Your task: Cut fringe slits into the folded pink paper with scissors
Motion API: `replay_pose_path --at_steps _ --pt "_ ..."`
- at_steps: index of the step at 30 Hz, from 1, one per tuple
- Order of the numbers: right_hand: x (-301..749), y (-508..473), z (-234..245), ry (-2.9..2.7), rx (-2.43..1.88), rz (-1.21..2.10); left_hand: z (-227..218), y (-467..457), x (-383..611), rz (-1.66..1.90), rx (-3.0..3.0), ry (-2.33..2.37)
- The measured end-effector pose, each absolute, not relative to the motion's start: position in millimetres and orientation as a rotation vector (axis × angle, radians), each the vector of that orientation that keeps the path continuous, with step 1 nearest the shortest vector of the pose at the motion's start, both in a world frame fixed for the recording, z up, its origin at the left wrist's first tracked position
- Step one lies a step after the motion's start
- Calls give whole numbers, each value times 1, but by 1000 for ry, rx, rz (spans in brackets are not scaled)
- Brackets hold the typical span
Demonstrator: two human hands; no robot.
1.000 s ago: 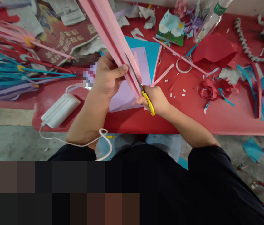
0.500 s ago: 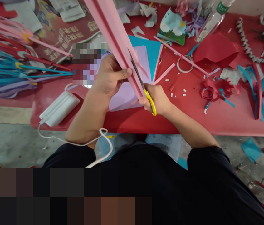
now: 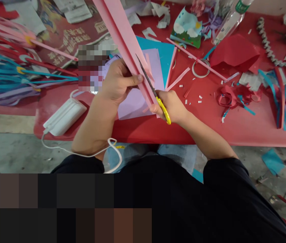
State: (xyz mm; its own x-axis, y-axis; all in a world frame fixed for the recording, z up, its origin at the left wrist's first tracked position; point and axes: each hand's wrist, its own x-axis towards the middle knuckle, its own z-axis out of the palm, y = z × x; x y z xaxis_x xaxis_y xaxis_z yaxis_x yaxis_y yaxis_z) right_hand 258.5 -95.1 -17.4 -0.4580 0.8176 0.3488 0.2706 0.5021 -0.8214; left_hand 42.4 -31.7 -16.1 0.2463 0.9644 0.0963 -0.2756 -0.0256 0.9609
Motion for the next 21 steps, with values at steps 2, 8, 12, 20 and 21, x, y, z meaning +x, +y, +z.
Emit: replay_pose_path --at_steps 2,8,12,20,21 --pt "257 -95 -18 -1953 -883 923 -14 -34 42 1165 1160 785" --pt "256 -98 -18 -1910 -951 938 -8 -36 37 1138 1179 807" --pt "256 -100 -17 -1902 -1003 953 -16 -32 36 1135 1175 838" --pt "257 -99 -14 -1927 -964 990 -23 -29 34 1155 1159 806" --pt "258 -99 -14 -1925 -930 991 -23 -29 33 1141 1167 807"
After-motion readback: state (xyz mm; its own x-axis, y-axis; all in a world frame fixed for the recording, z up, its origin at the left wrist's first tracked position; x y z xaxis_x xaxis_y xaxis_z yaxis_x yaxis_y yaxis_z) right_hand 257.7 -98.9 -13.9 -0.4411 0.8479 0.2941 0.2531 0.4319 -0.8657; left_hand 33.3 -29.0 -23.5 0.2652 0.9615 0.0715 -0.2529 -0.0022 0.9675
